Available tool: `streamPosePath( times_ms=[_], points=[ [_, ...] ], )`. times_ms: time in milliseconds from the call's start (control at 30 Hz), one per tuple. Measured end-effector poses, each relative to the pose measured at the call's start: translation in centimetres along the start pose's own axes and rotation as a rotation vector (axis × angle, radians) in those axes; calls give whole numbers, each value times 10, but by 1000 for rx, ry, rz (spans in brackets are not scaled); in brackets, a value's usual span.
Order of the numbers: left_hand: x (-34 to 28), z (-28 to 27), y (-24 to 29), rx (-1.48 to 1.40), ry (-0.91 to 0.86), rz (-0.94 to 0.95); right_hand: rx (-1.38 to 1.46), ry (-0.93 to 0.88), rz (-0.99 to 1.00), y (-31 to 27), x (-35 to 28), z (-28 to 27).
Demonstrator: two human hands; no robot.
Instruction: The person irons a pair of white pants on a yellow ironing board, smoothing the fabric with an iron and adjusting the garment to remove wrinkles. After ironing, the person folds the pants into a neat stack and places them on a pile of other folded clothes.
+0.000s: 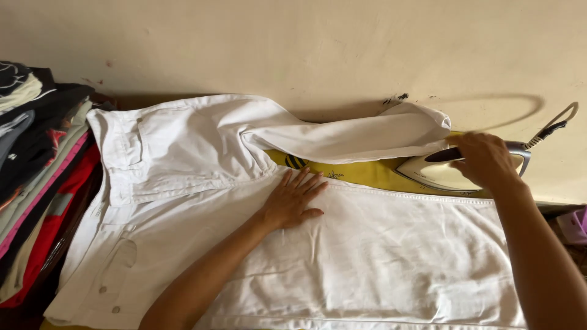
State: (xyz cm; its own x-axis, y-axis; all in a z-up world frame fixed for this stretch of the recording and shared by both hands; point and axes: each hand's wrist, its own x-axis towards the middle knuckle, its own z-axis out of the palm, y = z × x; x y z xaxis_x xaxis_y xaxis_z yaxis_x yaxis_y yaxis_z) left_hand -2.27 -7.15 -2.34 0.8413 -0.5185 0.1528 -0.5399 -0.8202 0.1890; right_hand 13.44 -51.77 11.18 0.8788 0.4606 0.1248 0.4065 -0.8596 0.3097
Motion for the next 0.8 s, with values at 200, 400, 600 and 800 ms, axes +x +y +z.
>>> streamPosePath(
  times_ms=[200,400,600,800],
  points=[
    [17,-35,-23,134,-53,-1,-192,-200,100,-10,-14,-62],
    [31,-25,-87,337,79,-47,-177,-537,2,-167,-92,-123],
    [24,-14,-97,202,144,-103,-36,-344,-5,-221,-34,-86],
    [17,-24,-89,242,128,-149,-168,-69,-50,-201,15,-27]
  ],
)
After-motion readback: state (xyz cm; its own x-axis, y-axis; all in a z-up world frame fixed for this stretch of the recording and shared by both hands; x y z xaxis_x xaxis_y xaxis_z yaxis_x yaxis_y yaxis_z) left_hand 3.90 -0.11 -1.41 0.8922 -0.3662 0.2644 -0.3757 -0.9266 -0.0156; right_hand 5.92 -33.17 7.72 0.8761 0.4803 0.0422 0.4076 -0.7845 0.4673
